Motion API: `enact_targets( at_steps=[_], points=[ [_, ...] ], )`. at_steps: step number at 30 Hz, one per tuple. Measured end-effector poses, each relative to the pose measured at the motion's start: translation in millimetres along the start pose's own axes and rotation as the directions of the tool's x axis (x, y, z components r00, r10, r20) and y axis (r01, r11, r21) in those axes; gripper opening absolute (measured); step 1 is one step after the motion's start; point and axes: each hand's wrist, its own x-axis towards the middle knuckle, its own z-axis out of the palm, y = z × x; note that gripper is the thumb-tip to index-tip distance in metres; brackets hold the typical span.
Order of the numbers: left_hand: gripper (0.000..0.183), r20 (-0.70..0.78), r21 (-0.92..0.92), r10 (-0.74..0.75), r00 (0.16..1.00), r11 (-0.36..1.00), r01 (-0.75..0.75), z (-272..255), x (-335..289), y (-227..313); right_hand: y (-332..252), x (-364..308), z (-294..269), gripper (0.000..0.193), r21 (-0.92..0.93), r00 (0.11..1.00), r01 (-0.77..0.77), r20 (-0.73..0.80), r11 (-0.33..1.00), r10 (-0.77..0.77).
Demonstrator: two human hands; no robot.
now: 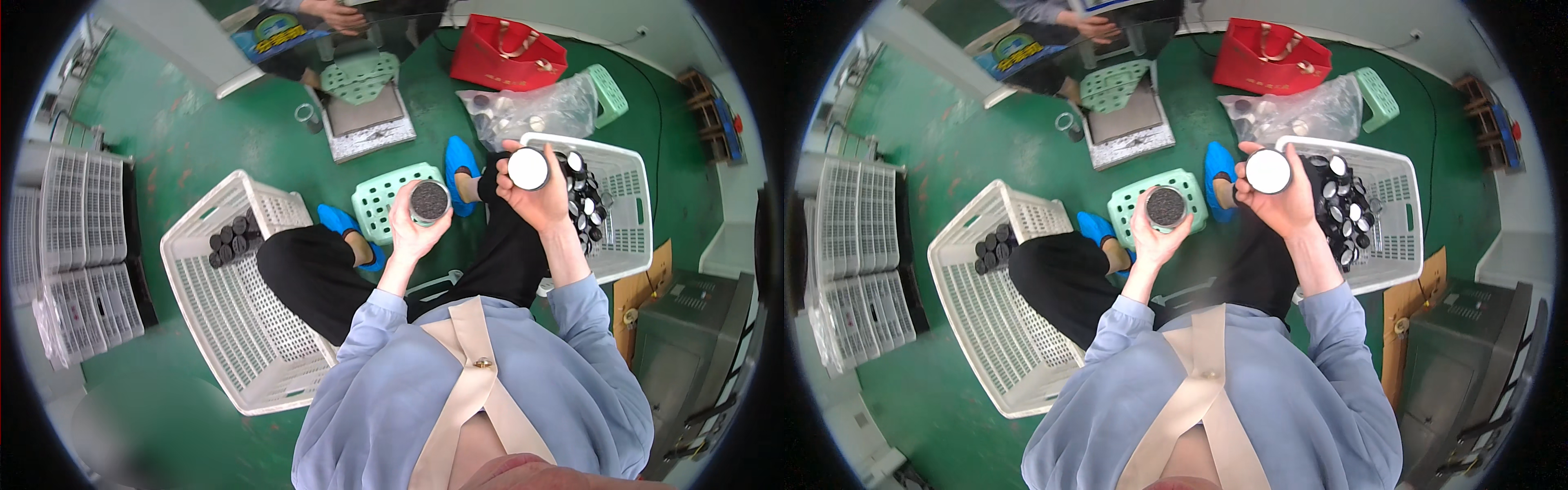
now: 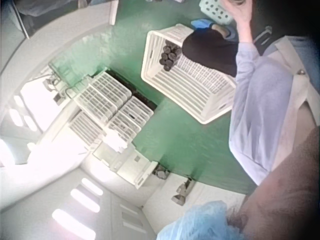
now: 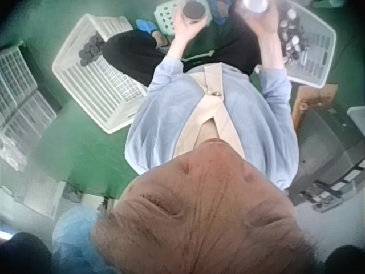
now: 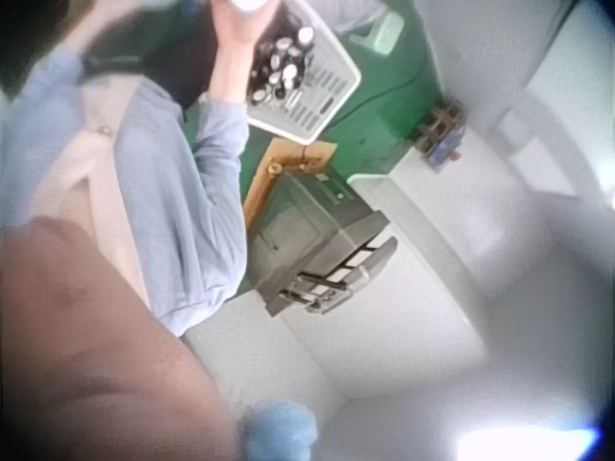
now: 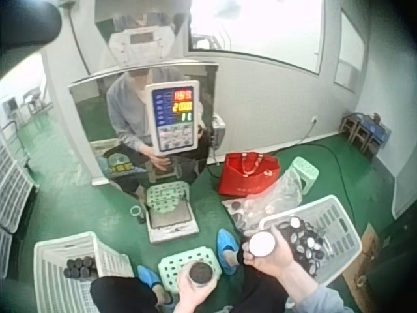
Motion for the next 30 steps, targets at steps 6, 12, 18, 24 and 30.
enact_targets(
  at_steps=[6,12,18,24,30],
  points=[
    [0.067,-0.032,-0.019,-0.012,0.999,1.0,0.012,-11,-5,1,51,31,24,0.065,-0.344,0.998,-0.056,-0.037,0.937,0.046],
    [0.065,-0.037,-0.064,-0.07,0.997,0.996,0.067,-9,-5,8,57,33,61,0.055,-0.932,0.926,0.362,0.361,-0.012,-0.111],
    [0.064,-0.04,-0.12,-0.007,0.999,0.993,0.003,-3,1,8,58,33,88,0.063,-0.771,0.82,0.546,0.572,-0.327,0.02],
    [0.068,-0.043,-0.194,-0.014,0.999,0.981,0.005,0,-2,3,70,44,92,0.053,-0.684,0.774,0.611,0.621,-0.398,0.123],
    [0.056,-0.056,-0.243,0.004,0.998,0.97,-0.017,-3,-6,7,75,45,78,0.039,-0.673,0.78,0.62,0.586,-0.404,0.22]
  ],
)
